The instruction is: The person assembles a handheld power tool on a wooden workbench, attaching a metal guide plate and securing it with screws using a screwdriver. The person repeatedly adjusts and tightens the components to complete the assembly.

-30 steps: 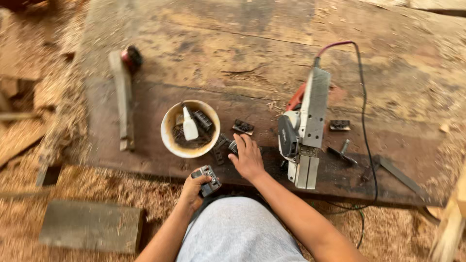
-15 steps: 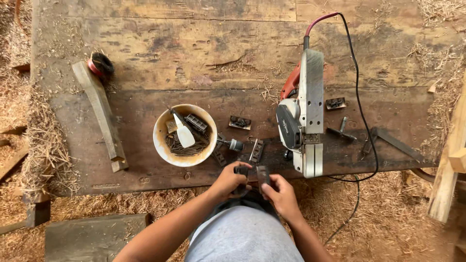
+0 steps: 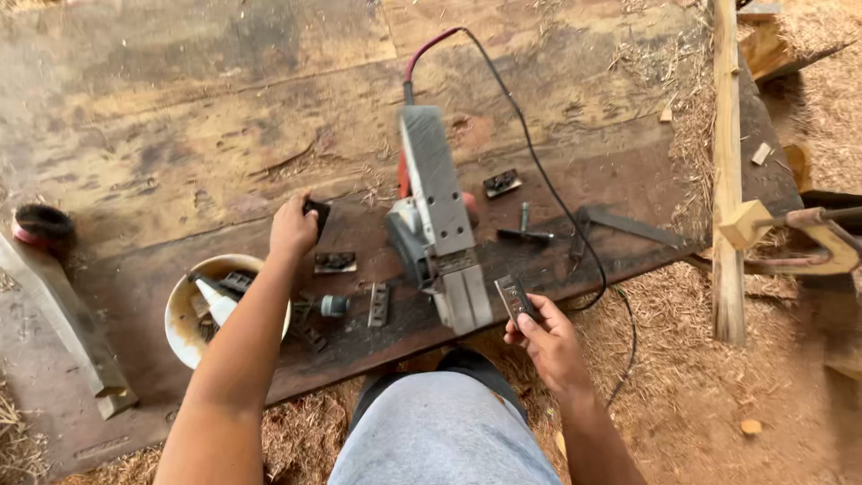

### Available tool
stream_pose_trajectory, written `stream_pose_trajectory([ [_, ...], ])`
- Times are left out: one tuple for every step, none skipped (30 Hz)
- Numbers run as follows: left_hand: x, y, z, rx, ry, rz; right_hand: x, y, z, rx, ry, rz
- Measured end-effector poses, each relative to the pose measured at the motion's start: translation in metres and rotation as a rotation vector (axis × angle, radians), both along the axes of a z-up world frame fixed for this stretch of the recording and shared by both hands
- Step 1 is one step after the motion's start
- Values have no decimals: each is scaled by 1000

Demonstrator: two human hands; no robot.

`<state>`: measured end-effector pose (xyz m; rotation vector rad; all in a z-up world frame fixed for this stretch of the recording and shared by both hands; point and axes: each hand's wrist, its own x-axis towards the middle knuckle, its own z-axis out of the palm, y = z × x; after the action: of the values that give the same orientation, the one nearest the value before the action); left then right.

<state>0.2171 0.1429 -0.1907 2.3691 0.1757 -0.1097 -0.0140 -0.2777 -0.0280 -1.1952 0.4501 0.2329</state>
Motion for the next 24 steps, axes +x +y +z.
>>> stream_pose_trajectory([
  [1,-3,0,97,72,12,11,-14,0,-55,2,28],
  [-1,-7,4,194,143,26,22,-27,-1,-110,4,56],
  [-6,-11,10,293,219,48,32,-37,-3,-228,-31,119],
  [-11,-18,22,407,112,62,43,-47,-7,-347,-68,181],
  [-21,-28,33,514,14,77,52,-58,-10,-471,-99,249],
  [-30,-38,48,621,-84,90,62,-64,-16,-557,-150,278],
  [-39,-53,63,440,-38,94,72,-69,-23,-646,-200,309],
  [-48,-71,78,257,5,100,81,-73,-31,-734,-252,341],
  [-58,-88,94,77,46,110,91,-74,-41,-609,-186,327],
  [-72,-107,108,-73,156,133,101,-72,-54,-486,-118,312],
  [-88,-128,120,-229,262,161,110,-71,-66,-366,-48,302],
  [-101,-149,130,-328,349,183,117,-70,-77,-275,15,314],
  [-108,-164,139,-430,424,204,127,-69,-88,-187,70,325],
  [-116,-173,147,-382,313,185,135,-67,-98,-99,128,335],
  [-124,-181,150,-331,206,161,140,-66,-108,-77,148,355],
  [-129,-187,151,-278,100,137,143,-65,-117,-55,168,374],
  [-130,-191,150,-277,107,153,148,-64,-124,-31,185,389],
  [-131,-193,149,-275,113,169,151,-65,-129,-11,177,432],
  [-131,-193,146,-270,121,182,153,-64,-135,13,170,473],
  [-132,-191,144,-305,111,190,156,-62,-138,37,162,513],
  [-132,-188,142,-339,104,187,157,-62,-141,41,148,526],
  [-131,-187,140,-373,98,184,160,-61,-143,46,134,538],
  [-132,-187,138,-382,107,203,159,-61,-144,48,124,543],
  [-133,-188,137,-390,117,223,160,-61,-144,42,140,548],
])
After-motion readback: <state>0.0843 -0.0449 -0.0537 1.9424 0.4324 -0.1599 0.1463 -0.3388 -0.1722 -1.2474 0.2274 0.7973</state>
